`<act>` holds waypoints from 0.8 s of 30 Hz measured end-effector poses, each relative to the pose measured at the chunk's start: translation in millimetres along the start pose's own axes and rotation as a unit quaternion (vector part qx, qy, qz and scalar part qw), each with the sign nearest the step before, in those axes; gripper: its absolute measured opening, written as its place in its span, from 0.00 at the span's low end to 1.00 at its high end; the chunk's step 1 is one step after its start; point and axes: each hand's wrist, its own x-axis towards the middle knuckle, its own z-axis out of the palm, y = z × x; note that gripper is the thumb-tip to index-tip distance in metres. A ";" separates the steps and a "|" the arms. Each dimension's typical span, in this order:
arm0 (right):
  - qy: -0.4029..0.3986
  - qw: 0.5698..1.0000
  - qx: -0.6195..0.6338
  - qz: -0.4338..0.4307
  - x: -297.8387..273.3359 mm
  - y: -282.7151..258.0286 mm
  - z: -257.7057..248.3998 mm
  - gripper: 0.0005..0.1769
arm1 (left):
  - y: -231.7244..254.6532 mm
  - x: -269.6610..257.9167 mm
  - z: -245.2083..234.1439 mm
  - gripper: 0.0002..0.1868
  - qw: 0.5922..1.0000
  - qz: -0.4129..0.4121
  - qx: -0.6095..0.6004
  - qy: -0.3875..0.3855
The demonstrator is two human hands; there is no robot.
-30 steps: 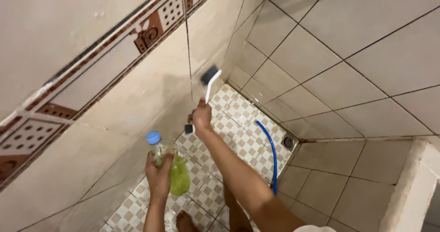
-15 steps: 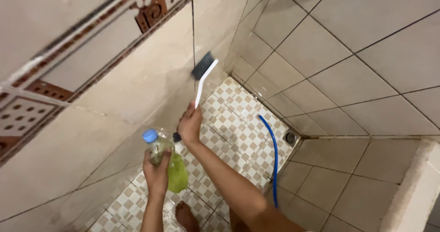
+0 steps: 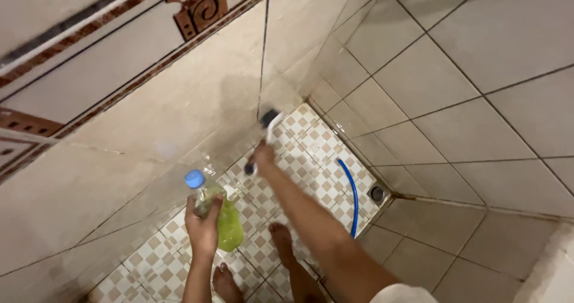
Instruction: The person scrubs the tiled walls of a shower area using a white brush with a black head while holding a bottle of green liquid. They repeatedly apply the liquid to the brush and scrub different sections of the wall, including corners and the area around a corner shelf.
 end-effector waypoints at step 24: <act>-0.074 0.971 0.149 -0.173 -188.5 -34.2 41.0 0.20 | 14.3 -55.3 -72.0 0.16 0.999 0.013 0.026 0.028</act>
